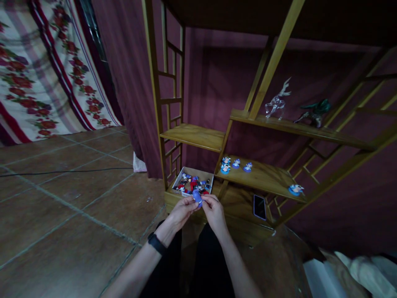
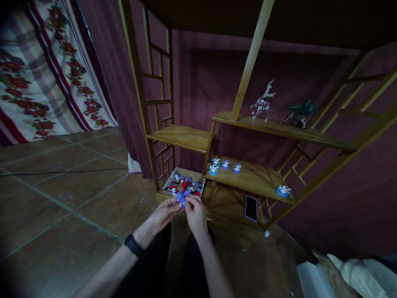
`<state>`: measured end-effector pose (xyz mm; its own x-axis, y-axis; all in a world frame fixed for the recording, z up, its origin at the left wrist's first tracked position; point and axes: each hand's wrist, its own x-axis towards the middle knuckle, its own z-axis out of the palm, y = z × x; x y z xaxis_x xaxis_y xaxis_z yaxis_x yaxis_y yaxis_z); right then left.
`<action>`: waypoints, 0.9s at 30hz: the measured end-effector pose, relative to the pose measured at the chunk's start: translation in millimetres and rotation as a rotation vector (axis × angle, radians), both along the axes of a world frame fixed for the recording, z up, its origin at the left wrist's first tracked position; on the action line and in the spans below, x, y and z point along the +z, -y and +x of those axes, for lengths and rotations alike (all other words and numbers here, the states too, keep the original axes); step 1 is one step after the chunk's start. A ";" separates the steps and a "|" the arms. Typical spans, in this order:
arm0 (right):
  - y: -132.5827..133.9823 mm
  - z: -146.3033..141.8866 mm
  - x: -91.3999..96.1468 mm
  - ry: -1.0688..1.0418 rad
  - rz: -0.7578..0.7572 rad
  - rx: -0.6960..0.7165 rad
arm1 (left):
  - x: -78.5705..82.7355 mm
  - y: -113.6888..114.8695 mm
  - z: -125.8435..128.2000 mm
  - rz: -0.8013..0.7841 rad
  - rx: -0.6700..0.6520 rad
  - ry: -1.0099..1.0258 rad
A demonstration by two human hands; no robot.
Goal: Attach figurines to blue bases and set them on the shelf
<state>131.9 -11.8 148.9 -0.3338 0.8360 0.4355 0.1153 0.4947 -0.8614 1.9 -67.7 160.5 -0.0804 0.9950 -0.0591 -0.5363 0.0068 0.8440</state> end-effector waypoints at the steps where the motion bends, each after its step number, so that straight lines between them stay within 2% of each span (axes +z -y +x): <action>1: -0.4 -0.1 -1.0 0.003 -0.001 0.005 | 0.1 0.3 0.3 0.001 0.005 -0.013; 5: -1.6 -0.6 -5.2 0.008 -0.045 0.022 | -2.4 -1.8 0.7 0.015 0.066 -0.136; 10: 2.2 -3.3 -4.5 -0.052 -0.176 0.039 | -14.8 -10.5 -2.8 0.029 0.323 -0.497; 15: 6.7 -10.1 -2.7 -0.191 -0.338 0.178 | -17.3 -7.9 0.0 0.103 0.487 -0.813; 18: 5.0 -11.9 -5.0 -0.200 -0.354 0.168 | -10.3 -2.0 6.4 0.173 0.506 -0.934; 27: -3.1 -4.5 -1.6 -0.269 -0.402 0.193 | 0.2 5.1 12.0 0.267 0.434 -1.028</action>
